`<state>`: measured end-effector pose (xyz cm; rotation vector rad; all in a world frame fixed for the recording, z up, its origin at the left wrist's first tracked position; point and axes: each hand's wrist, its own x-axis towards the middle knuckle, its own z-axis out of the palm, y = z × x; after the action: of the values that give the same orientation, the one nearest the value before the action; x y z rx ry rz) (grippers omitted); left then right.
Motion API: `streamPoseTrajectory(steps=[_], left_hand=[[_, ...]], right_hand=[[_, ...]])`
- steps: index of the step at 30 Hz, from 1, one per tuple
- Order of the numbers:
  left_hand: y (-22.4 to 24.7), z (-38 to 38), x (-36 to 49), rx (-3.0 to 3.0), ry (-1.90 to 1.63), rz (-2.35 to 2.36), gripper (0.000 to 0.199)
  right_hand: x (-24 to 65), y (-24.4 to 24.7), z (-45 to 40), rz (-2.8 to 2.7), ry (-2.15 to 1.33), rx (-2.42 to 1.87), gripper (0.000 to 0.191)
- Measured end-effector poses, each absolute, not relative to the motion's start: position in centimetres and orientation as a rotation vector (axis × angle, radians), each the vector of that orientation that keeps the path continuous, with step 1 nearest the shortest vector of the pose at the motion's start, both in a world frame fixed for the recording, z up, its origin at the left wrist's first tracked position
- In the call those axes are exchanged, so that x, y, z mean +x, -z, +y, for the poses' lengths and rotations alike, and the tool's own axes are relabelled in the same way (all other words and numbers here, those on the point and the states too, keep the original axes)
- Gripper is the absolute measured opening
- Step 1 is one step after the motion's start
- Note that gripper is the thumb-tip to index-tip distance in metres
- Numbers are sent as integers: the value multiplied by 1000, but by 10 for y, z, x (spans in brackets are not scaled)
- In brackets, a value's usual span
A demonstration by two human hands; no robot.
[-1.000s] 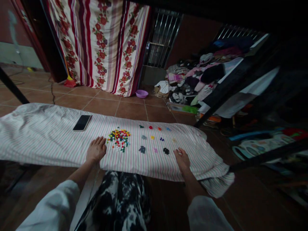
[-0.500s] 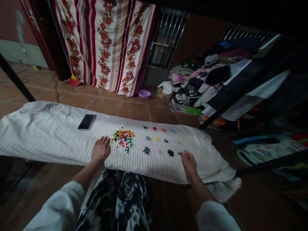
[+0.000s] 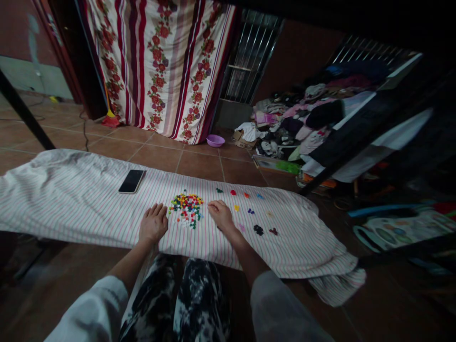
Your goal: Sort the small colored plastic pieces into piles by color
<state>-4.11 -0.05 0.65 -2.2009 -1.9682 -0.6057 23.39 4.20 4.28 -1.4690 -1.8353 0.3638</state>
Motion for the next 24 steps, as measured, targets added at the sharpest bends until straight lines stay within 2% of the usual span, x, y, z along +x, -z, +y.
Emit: streamPoseTrajectory(steps=[7, 17, 24], left_hand=[[-7, 0, -41, -2198, 626, -1977, 42], [-5, 1, -40, -2194, 635, -1985, 42], [-5, 1, -41, -2173, 648, -1949, 41]], right_hand=[[181, -36, 58, -2156, -401, -1647, 17], [165, -48, 59, -2263, -342, -1788, 17], [162, -45, 59, -2304, -306, -1782, 24]])
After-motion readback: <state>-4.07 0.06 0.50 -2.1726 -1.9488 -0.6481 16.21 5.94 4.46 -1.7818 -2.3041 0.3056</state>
